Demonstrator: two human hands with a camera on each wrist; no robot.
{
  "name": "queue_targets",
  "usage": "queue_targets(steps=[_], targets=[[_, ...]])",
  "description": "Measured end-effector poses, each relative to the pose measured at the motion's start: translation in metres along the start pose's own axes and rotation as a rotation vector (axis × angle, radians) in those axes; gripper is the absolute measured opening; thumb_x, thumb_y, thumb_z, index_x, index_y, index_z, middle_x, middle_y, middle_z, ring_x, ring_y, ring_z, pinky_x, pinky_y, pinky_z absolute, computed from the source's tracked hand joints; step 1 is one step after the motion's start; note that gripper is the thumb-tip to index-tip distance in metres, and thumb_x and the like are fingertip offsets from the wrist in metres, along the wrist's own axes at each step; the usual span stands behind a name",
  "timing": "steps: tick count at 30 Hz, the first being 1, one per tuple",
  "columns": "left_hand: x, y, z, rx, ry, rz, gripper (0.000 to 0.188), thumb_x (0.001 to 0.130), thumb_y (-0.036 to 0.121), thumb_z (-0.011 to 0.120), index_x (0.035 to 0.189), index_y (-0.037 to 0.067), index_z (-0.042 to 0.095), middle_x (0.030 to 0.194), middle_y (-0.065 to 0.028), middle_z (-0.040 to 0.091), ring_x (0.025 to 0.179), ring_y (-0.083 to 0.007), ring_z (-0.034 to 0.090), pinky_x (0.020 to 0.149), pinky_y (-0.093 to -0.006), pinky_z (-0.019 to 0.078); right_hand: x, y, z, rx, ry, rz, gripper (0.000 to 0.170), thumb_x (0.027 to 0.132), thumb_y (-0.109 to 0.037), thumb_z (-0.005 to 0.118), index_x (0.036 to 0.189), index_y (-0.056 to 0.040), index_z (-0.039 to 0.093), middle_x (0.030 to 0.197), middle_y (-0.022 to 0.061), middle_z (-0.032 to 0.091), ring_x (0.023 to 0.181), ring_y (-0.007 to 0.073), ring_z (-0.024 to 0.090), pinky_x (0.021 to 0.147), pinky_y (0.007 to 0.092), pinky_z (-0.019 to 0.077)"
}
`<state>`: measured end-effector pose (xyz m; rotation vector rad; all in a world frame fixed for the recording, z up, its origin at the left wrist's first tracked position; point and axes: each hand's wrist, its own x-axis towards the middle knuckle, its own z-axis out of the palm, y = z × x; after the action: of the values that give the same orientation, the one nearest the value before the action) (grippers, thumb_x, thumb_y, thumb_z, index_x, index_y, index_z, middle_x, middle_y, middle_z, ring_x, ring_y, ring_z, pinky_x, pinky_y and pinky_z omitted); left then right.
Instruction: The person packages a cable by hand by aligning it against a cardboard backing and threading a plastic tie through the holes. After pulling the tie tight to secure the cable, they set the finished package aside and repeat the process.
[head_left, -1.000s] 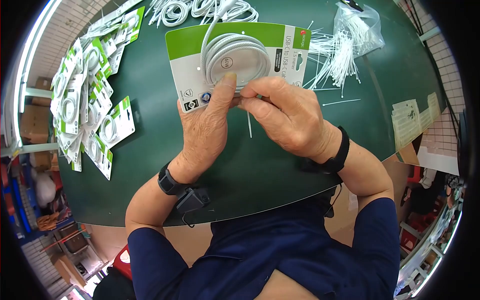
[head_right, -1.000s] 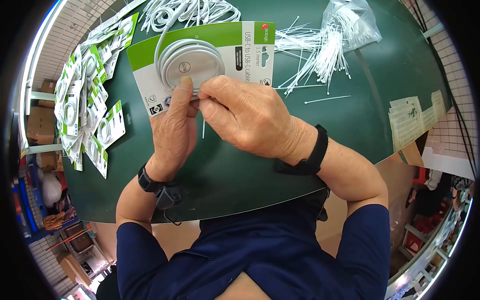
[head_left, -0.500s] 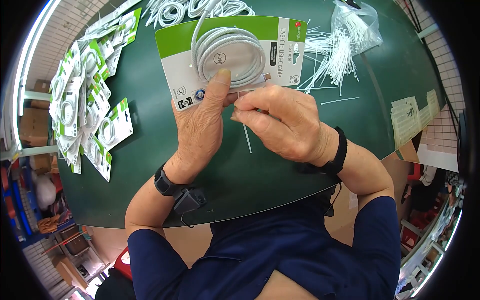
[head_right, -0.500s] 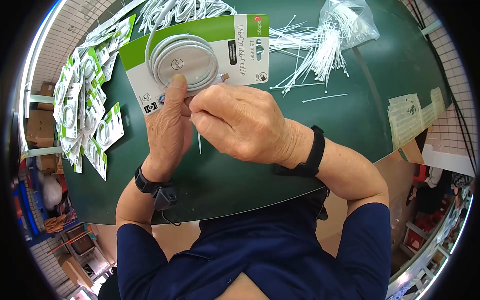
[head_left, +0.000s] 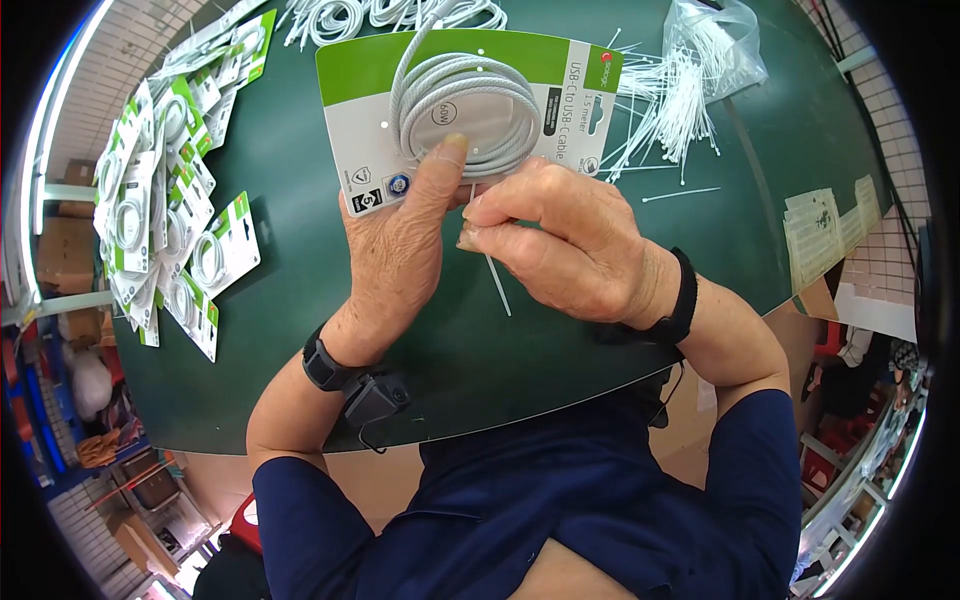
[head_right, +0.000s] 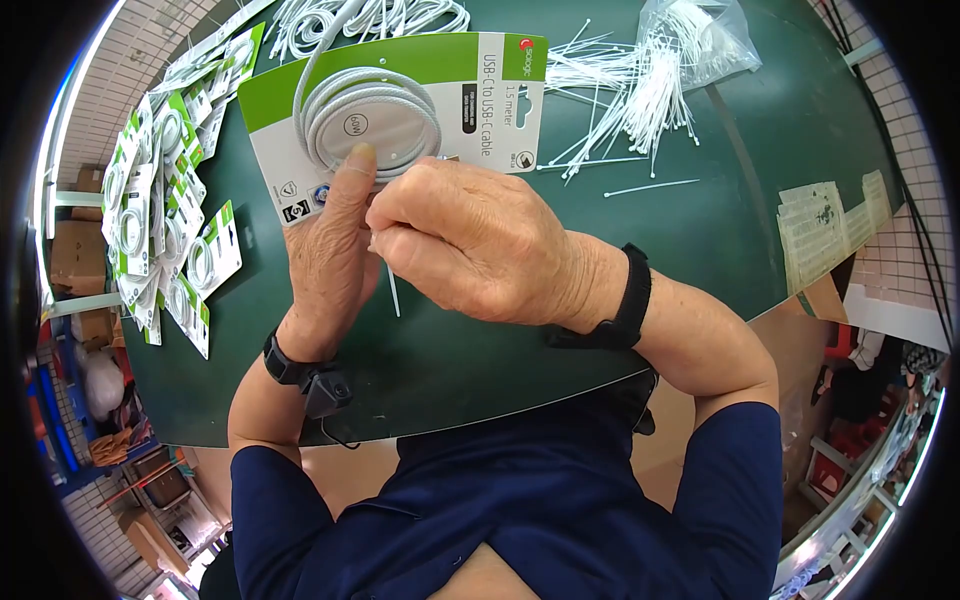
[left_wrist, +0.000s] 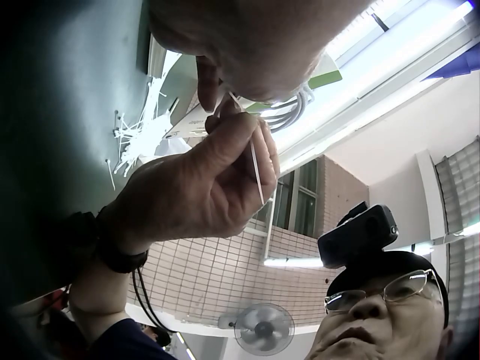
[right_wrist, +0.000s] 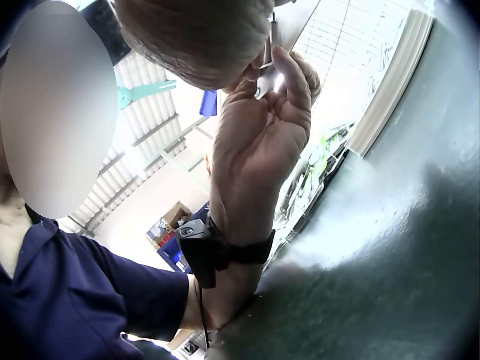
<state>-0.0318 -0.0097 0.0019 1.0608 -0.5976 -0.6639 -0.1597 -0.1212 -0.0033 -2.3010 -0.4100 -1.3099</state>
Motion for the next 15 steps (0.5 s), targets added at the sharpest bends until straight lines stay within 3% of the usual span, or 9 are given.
queue_targets(steps=[15], targets=[[0.0008,0.0035,-0.0049,0.057,-0.043,-0.007,0.035,0.100,0.007,0.070,0.132,-0.004,0.061,0.118,-0.0137,0.072,0.098,-0.0194,0.073,0.074,-0.0331,0.0667,-0.0023,-0.0014,-0.0009,0.053,-0.009,0.036,0.026,0.075,0.011,0.084,0.097,0.0049,0.071,0.104,0.0158,0.065,0.078,0.0267,0.071,0.067,0.0346,0.0602]])
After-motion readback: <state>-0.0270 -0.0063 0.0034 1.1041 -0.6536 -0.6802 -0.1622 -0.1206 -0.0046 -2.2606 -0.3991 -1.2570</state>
